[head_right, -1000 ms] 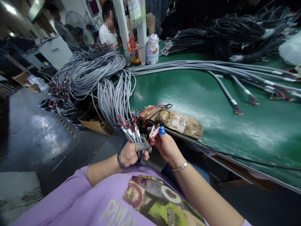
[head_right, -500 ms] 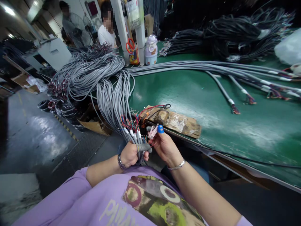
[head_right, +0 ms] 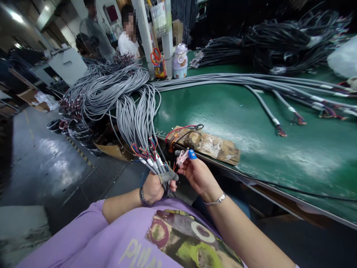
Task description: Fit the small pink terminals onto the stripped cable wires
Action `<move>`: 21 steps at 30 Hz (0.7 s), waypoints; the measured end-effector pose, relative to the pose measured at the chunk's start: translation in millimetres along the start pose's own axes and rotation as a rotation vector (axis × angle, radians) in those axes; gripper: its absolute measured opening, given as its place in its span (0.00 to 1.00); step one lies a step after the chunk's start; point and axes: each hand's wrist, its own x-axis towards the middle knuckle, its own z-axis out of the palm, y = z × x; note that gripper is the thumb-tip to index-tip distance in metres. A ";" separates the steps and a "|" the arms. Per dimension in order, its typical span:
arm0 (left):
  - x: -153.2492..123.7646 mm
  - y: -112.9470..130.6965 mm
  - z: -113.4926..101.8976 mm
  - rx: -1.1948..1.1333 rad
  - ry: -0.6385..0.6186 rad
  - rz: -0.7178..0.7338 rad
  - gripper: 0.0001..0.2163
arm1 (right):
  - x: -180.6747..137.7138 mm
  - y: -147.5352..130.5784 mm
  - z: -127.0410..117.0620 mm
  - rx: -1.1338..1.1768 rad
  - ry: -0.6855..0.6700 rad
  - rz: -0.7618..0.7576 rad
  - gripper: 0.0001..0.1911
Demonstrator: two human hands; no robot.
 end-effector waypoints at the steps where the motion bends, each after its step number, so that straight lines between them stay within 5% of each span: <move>1: 1.0 -0.2 0.8 -0.002 0.002 0.006 0.18 | 0.1 0.4 0.1 0.012 0.000 0.008 0.19; 17: 2.3 -2.5 0.2 0.013 0.000 0.018 0.17 | -1.5 -2.4 1.0 0.003 -0.023 0.020 0.25; 21: -1.5 -3.2 -3.4 -0.041 -0.003 0.044 0.16 | -0.3 -6.8 1.0 0.024 -0.007 0.052 0.19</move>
